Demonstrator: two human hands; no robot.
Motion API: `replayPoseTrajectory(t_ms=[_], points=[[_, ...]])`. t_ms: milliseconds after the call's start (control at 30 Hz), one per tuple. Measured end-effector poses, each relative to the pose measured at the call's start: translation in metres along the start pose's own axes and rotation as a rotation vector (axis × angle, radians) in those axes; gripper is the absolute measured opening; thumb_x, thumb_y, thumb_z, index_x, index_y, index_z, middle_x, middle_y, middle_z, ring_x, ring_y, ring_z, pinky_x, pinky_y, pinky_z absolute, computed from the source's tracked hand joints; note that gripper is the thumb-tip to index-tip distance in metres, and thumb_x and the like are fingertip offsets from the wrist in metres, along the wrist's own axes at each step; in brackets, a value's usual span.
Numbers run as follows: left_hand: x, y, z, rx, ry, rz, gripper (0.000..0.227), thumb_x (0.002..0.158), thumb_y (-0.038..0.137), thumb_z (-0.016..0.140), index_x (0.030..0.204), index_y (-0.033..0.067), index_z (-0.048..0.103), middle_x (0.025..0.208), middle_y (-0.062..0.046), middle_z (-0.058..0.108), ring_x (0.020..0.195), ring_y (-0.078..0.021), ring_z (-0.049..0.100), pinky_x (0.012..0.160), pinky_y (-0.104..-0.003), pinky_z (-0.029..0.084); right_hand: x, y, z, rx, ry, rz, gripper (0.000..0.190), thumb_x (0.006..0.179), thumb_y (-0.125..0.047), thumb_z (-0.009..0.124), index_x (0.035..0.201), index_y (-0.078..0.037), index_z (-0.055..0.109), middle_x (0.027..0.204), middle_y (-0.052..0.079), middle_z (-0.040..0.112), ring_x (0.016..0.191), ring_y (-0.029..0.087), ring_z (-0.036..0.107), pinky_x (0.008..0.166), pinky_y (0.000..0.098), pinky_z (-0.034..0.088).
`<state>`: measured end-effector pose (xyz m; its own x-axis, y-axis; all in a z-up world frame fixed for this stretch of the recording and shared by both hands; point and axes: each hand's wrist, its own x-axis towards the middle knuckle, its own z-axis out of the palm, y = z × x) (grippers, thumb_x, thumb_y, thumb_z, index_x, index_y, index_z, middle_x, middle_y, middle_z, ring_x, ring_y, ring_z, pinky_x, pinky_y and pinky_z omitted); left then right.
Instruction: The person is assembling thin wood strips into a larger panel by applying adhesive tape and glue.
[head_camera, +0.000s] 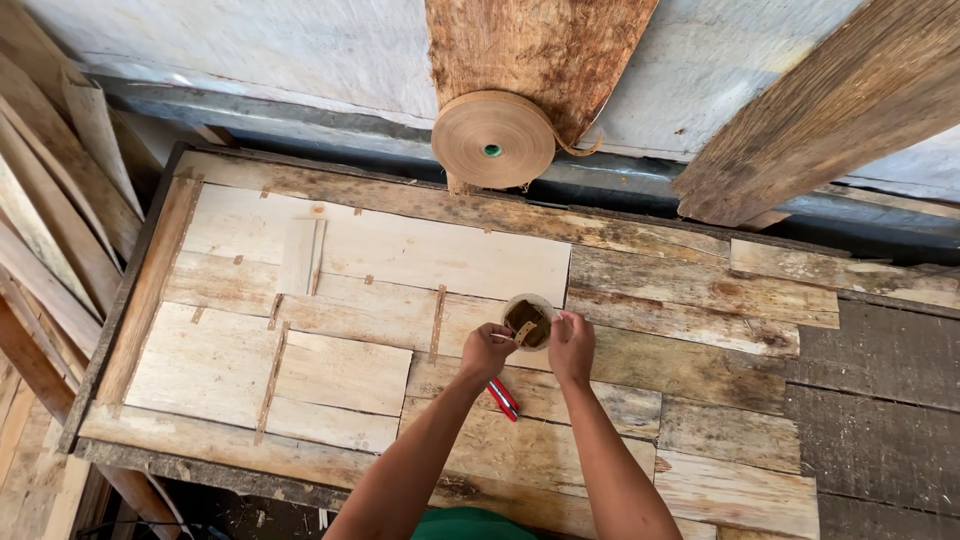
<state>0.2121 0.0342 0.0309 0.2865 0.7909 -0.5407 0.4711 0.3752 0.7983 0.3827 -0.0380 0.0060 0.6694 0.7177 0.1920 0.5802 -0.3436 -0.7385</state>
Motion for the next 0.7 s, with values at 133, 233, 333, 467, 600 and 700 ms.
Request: replayPoseTrajectory(t_ms=[133,233,333,467,600,700], points=[[-0.022,0.002,-0.011,-0.209,-0.017,-0.049,0.025,0.085,0.017,0.081,0.102,0.0006,0.073,0.083,-0.004,0.073,0.07,-0.0083,0.063,0.061,-0.027,0.051,-0.019,-0.042,-0.034,0.166,-0.093,0.04,0.02,0.101,-0.021,0.064,0.111,-0.005,0.07,0.107,0.011,0.066,0.091,0.019,0.067,0.066,0.0338,0.057],[-0.03,-0.011,-0.015,-0.221,0.037,0.016,0.021,0.085,0.015,0.08,0.1,-0.0002,0.074,0.081,-0.003,0.073,0.068,-0.0078,0.061,0.059,-0.026,0.048,-0.034,-0.061,-0.038,0.307,-0.309,0.154,0.02,0.096,-0.019,0.068,0.11,-0.006,0.072,0.092,0.004,0.075,0.08,0.013,0.069,0.068,0.0287,0.056],[-0.044,-0.015,-0.024,-0.162,0.073,-0.018,0.02,0.083,0.016,0.08,0.096,0.001,0.076,0.08,-0.004,0.075,0.068,-0.0092,0.064,0.06,-0.027,0.051,-0.042,-0.087,-0.044,0.408,-0.345,0.196,0.029,0.09,-0.017,0.073,0.116,-0.005,0.067,0.091,0.006,0.071,0.075,0.014,0.063,0.064,0.0296,0.054],[-0.056,-0.028,-0.04,0.07,0.127,0.056,0.021,0.081,0.021,0.08,0.093,0.0043,0.078,0.08,-0.006,0.078,0.071,-0.0128,0.073,0.065,-0.029,0.056,-0.053,-0.097,-0.043,0.286,-0.396,0.027,0.02,0.089,-0.018,0.075,0.103,-0.004,0.07,0.086,0.007,0.074,0.073,0.016,0.069,0.064,0.0317,0.055],[-0.068,-0.05,-0.054,0.161,0.144,0.074,0.023,0.08,0.026,0.081,0.093,0.0069,0.08,0.083,-0.007,0.079,0.073,-0.0152,0.074,0.068,-0.031,0.056,-0.069,-0.095,-0.031,0.191,-0.466,-0.021,0.016,0.092,-0.019,0.073,0.095,-0.004,0.07,0.08,0.009,0.075,0.07,0.019,0.073,0.066,0.0338,0.056],[-0.077,-0.068,-0.075,0.055,0.163,0.087,0.026,0.08,0.029,0.08,0.093,0.0062,0.081,0.079,-0.005,0.078,0.072,-0.0172,0.075,0.066,-0.033,0.058,-0.082,-0.103,-0.021,0.162,-0.471,-0.043,0.016,0.094,-0.019,0.07,0.096,-0.003,0.067,0.082,0.009,0.074,0.071,0.02,0.072,0.065,0.0343,0.055]])
